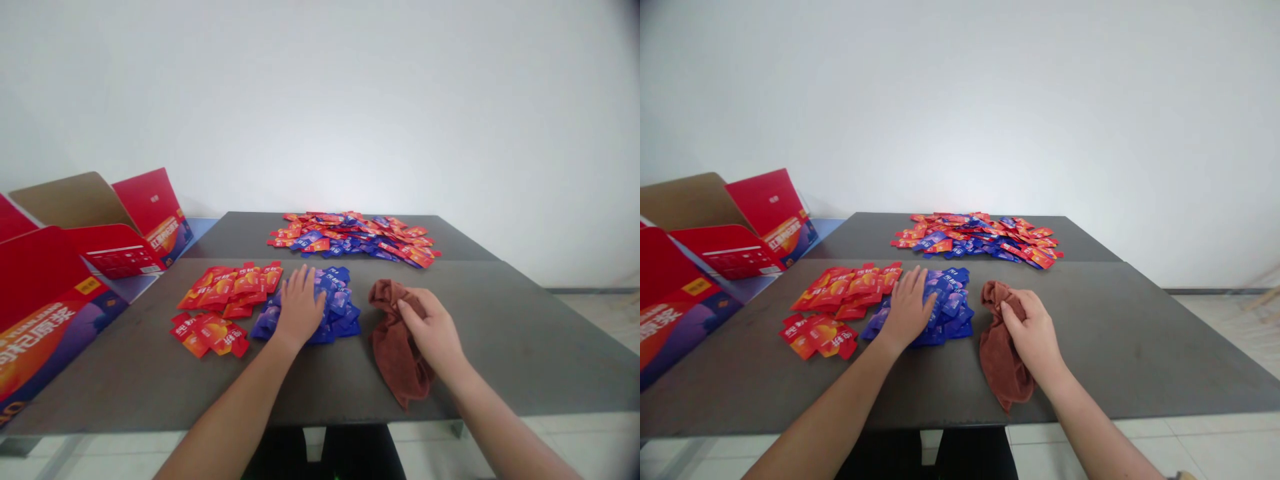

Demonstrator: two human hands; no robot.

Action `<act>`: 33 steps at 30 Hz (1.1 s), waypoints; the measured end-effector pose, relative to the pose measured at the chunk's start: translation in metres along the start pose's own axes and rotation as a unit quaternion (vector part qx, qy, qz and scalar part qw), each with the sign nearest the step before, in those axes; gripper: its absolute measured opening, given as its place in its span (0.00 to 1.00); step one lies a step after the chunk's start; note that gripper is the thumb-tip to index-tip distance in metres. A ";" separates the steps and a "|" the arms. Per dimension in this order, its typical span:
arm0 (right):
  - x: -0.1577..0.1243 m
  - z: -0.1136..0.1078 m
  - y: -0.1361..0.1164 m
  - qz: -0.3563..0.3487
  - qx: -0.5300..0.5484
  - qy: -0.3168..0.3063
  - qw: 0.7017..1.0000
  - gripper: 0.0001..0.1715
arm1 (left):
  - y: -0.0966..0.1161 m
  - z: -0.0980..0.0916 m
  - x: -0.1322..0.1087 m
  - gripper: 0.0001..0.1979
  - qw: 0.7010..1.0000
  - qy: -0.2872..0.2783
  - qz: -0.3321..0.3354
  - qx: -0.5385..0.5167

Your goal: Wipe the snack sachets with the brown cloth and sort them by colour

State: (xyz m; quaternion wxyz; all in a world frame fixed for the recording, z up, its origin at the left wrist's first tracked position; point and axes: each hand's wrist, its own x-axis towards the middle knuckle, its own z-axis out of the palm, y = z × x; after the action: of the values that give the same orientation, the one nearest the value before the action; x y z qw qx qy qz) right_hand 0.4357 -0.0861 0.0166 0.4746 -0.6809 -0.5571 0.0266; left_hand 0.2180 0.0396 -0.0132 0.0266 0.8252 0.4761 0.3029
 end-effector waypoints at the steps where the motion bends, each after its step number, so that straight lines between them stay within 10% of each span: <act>1: 0.000 0.003 0.002 0.003 0.002 -0.003 1.000 0.13 | 0.000 0.005 -0.004 0.25 0.999 -0.039 0.027 0.020; 5: 0.003 0.005 0.009 -0.005 -0.006 0.015 1.000 0.14 | 0.000 0.017 -0.013 0.23 0.985 -0.138 0.047 0.091; 10: 0.018 -0.005 0.016 -0.029 -0.079 0.091 0.992 0.17 | 0.006 0.010 -0.012 0.23 0.989 -0.100 0.031 0.101; 16: 0.043 0.011 0.039 -0.057 -0.104 -0.178 0.977 0.19 | 0.037 -0.001 -0.023 0.22 0.973 -0.087 0.195 -0.088; 23: 0.124 0.030 0.112 0.022 -0.269 -0.083 0.959 0.27 | 0.051 0.016 -0.046 0.24 0.866 -0.284 0.357 -0.205; 33: 0.177 0.071 0.153 0.022 -0.415 -0.135 0.899 0.47 | 0.045 0.017 -0.045 0.24 0.851 -0.334 0.337 -0.223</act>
State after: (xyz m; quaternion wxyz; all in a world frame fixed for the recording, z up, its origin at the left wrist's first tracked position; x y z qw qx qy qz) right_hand 0.5746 0.1075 -0.0389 0.0684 -0.8181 -0.5612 -0.1055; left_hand 0.2450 -0.0169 -0.0330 0.2640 0.9583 0.0506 0.0973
